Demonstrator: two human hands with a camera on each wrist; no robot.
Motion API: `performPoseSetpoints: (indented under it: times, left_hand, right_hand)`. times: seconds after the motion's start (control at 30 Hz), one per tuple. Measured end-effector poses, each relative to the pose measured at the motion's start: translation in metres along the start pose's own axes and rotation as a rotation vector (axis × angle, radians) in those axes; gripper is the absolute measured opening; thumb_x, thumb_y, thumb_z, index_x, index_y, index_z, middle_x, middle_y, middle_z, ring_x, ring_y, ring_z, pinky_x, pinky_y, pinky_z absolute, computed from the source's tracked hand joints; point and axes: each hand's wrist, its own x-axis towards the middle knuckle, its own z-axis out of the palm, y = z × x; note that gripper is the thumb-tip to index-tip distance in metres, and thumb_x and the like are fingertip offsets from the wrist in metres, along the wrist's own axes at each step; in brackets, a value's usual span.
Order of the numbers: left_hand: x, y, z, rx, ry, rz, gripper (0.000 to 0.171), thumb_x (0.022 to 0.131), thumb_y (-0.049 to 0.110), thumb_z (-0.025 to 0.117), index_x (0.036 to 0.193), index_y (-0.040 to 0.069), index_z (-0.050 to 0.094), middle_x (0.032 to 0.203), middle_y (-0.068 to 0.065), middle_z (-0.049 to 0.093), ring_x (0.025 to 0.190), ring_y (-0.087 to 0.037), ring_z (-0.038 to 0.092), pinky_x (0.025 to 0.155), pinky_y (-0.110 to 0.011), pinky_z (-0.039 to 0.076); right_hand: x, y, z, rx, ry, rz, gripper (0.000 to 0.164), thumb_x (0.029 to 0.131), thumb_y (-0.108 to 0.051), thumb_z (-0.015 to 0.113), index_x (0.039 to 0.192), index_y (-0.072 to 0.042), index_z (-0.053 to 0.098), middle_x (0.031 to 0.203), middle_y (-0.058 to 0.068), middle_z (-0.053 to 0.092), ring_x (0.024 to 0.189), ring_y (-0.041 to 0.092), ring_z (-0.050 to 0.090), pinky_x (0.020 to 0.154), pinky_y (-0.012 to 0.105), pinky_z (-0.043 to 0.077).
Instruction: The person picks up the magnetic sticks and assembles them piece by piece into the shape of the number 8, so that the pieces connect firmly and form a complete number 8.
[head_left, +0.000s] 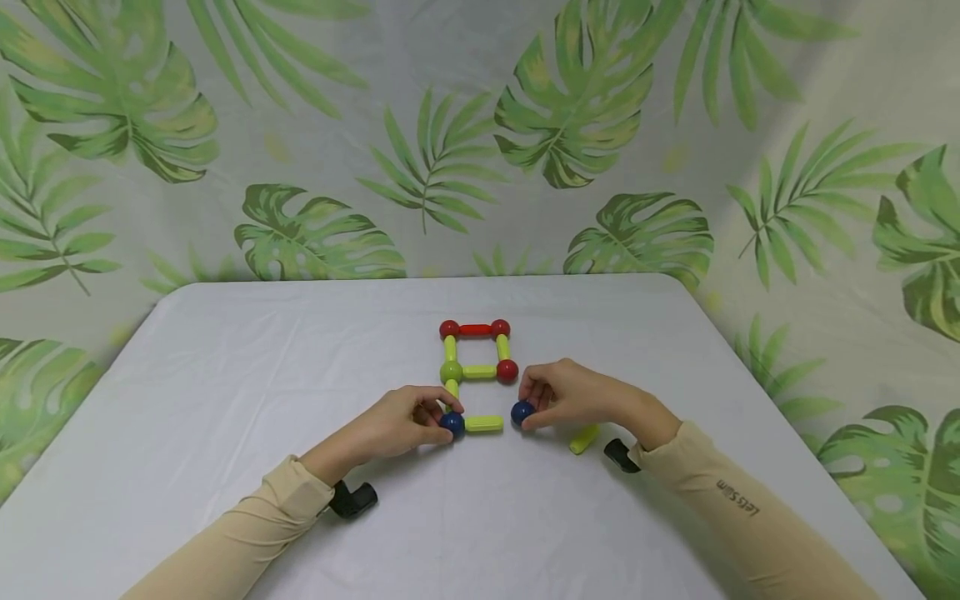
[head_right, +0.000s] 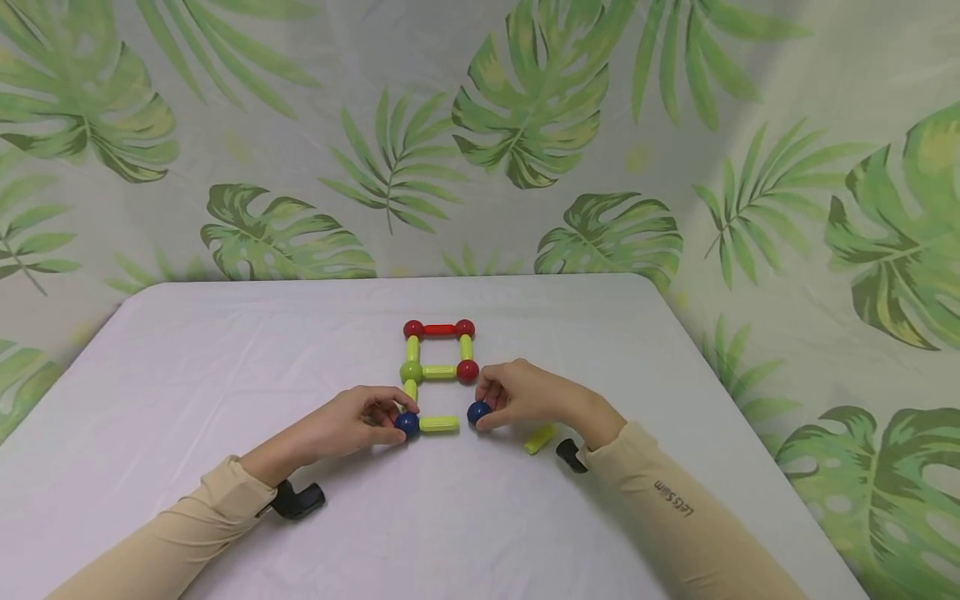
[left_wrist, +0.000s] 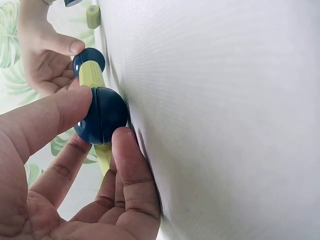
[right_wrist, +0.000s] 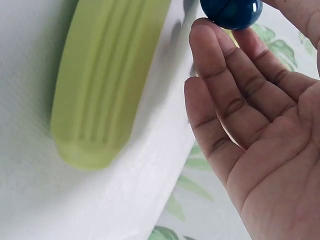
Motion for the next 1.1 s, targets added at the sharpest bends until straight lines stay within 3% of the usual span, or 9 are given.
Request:
performPoseSetpoints:
  times: [1.1]
  left_hand:
    - [0.0018,-0.0006,-0.0022,-0.013,-0.007,0.002,0.029,0.095,0.014,0.083,0.123,0.016,0.074,0.099,-0.005,0.068,0.082,-0.015,0.061,0.069,-0.026,0.048]
  right_hand:
    - [0.0045,-0.0094,0.0085,-0.013,-0.028,-0.013,0.033,0.091,-0.028,0.089,0.108,-0.011,0.067,0.092,-0.002,0.068,0.084,0.01,0.061,0.078,0.022,0.055]
